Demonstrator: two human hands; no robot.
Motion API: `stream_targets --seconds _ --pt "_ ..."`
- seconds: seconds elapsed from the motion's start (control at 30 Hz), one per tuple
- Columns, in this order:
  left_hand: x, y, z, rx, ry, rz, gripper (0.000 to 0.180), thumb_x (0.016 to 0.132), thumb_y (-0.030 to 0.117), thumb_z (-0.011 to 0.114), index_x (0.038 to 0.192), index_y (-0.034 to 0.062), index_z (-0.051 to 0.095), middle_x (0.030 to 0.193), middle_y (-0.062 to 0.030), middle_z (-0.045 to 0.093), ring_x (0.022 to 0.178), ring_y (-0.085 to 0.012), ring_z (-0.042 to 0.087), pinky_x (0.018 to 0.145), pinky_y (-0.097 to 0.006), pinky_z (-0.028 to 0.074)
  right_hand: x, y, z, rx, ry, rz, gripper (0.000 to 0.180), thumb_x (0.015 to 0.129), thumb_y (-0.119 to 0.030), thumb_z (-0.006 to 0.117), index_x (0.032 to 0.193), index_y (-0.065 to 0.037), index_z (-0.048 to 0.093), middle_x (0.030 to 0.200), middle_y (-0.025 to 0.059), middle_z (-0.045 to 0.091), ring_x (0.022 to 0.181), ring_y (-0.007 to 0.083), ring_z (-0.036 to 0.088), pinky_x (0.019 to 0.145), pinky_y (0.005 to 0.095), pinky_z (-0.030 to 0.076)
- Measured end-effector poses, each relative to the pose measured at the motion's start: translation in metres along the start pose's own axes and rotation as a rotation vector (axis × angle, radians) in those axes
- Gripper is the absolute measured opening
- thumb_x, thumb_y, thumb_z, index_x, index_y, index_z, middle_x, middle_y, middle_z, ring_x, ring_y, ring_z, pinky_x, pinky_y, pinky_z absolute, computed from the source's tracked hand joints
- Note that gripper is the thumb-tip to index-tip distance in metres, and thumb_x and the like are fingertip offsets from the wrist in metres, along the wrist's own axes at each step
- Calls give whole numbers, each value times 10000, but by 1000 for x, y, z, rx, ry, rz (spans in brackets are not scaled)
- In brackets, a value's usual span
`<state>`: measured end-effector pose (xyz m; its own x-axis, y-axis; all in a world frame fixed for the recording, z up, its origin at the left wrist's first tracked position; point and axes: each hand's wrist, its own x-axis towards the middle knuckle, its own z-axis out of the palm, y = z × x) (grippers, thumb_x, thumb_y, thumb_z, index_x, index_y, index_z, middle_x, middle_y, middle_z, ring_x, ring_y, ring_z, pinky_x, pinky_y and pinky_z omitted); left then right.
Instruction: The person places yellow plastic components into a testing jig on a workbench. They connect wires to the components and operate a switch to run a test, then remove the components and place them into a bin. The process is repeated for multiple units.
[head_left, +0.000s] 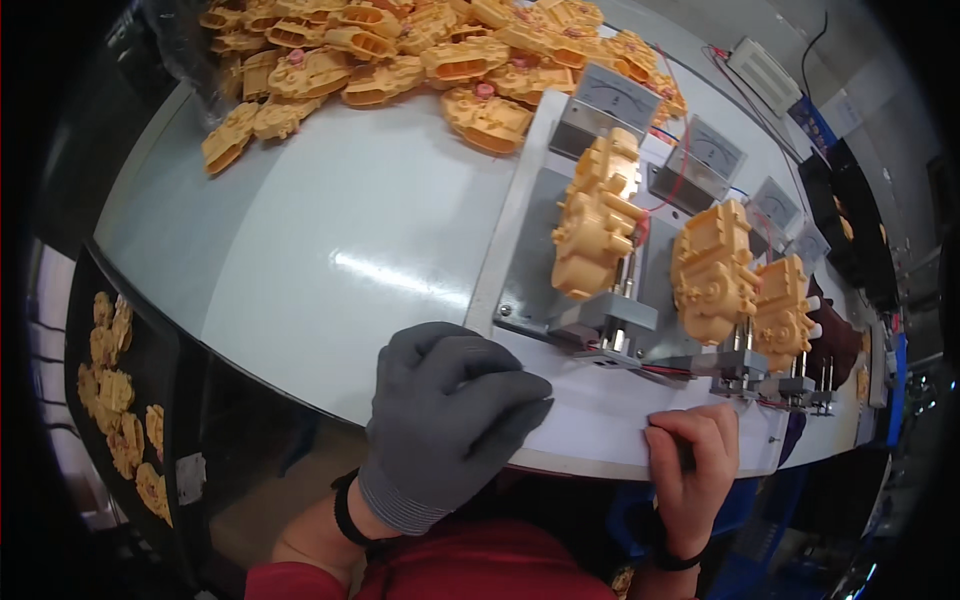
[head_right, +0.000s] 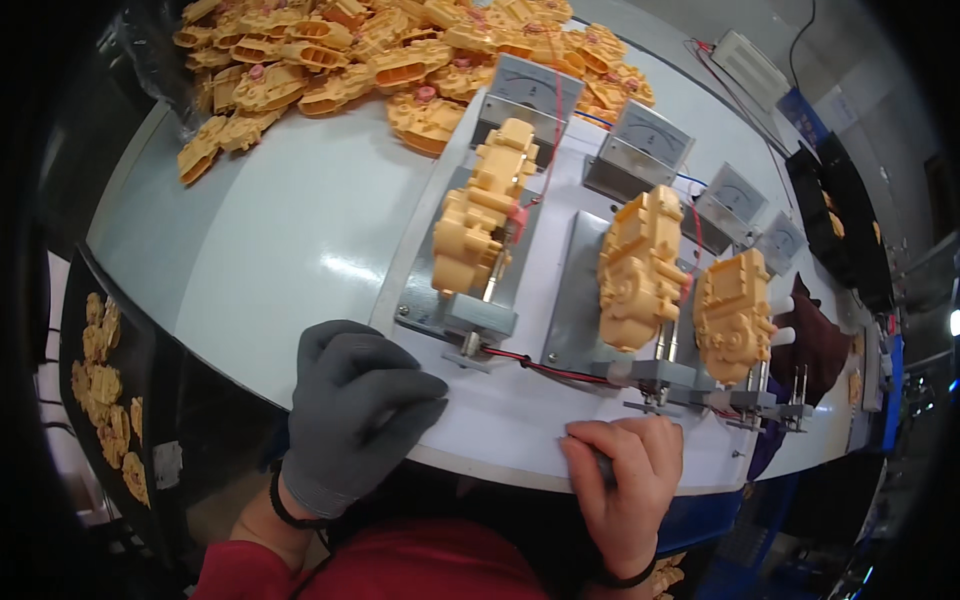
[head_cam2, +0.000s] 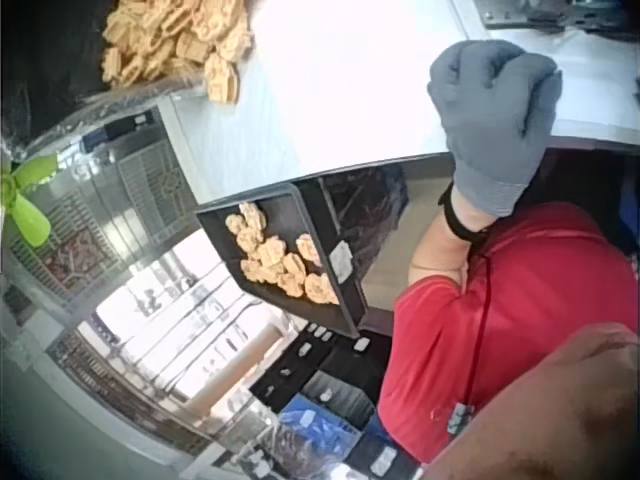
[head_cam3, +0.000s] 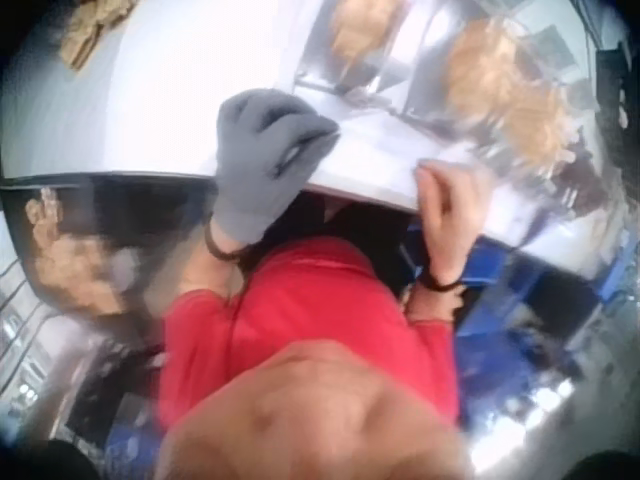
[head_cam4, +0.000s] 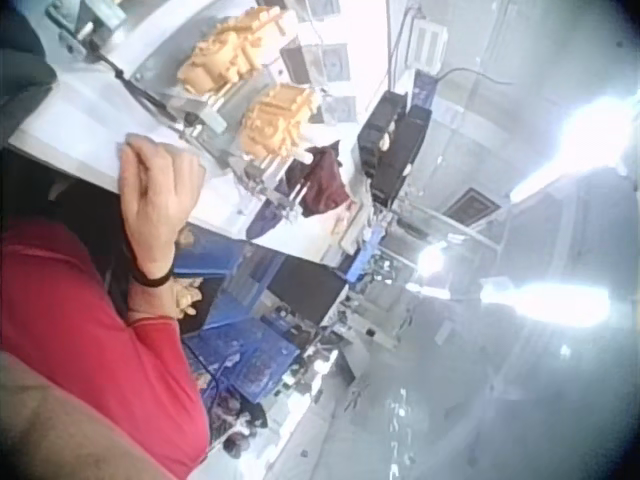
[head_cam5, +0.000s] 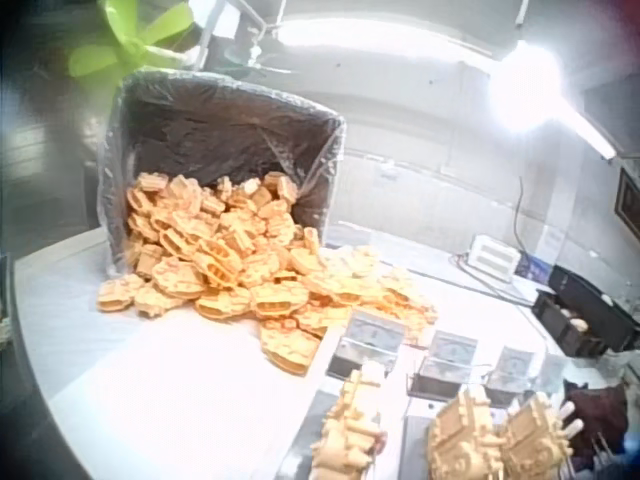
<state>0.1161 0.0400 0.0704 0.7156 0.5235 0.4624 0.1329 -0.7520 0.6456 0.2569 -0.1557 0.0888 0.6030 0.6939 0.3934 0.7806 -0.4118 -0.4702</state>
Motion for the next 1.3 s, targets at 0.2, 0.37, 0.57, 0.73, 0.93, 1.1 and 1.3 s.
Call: stream_targets --seconds 0.2,0.37,0.57,0.73,0.93,1.1,1.3 --pt "-3 0 3 10 6 38 217 713 92 822 900 156 733 924 -16 629 989 -279 539 883 -398 438 -3 3 0 -21 30 -29 187 733 -87 819 888 -96 714 799 34 605 757 229 555 693 357 397" --pt "-6 1 3 -2 32 30 209 721 85 814 903 154 736 924 -22 632 1000 -283 531 883 -396 439 -4 2 1 -30 44 -51 180 734 -92 822 881 -99 718 794 32 606 749 228 558 691 353 399" --pt "-4 0 2 -11 5 33 192 728 88 808 895 152 737 913 -18 638 1005 -288 527 878 -398 444 -2 3 1 -28 51 -57 173 735 -96 823 874 -103 720 796 29 618 740 223 559 685 349 398" --pt "-5 -3 0 -29 -3 58 190 721 86 804 886 152 736 898 -9 640 1002 -286 531 877 -397 444 -1 2 1 -25 55 -61 169 737 -95 825 870 -105 722 796 21 623 736 217 556 678 348 396" --pt "-7 -4 -4 -21 2 63 206 702 80 812 877 157 732 896 3 647 983 -273 543 875 -394 441 -1 -3 2 -15 54 -51 179 730 -94 831 872 -109 723 782 13 622 734 214 561 675 351 395" --pt "-1 -2 6 -27 -8 79 230 691 73 811 884 159 720 888 10 644 964 -274 550 867 -401 438 -4 4 0 -63 52 -43 173 730 -105 831 860 -123 718 773 13 619 733 220 580 673 361 401" --pt "-10 0 1 -48 -36 -43 191 729 0 731 903 44 667 933 -89 581 1028 -322 509 924 -436 411 8 11 2 9 48 -184 133 807 -155 773 894 -124 677 804 4 570 748 206 572 674 345 404"
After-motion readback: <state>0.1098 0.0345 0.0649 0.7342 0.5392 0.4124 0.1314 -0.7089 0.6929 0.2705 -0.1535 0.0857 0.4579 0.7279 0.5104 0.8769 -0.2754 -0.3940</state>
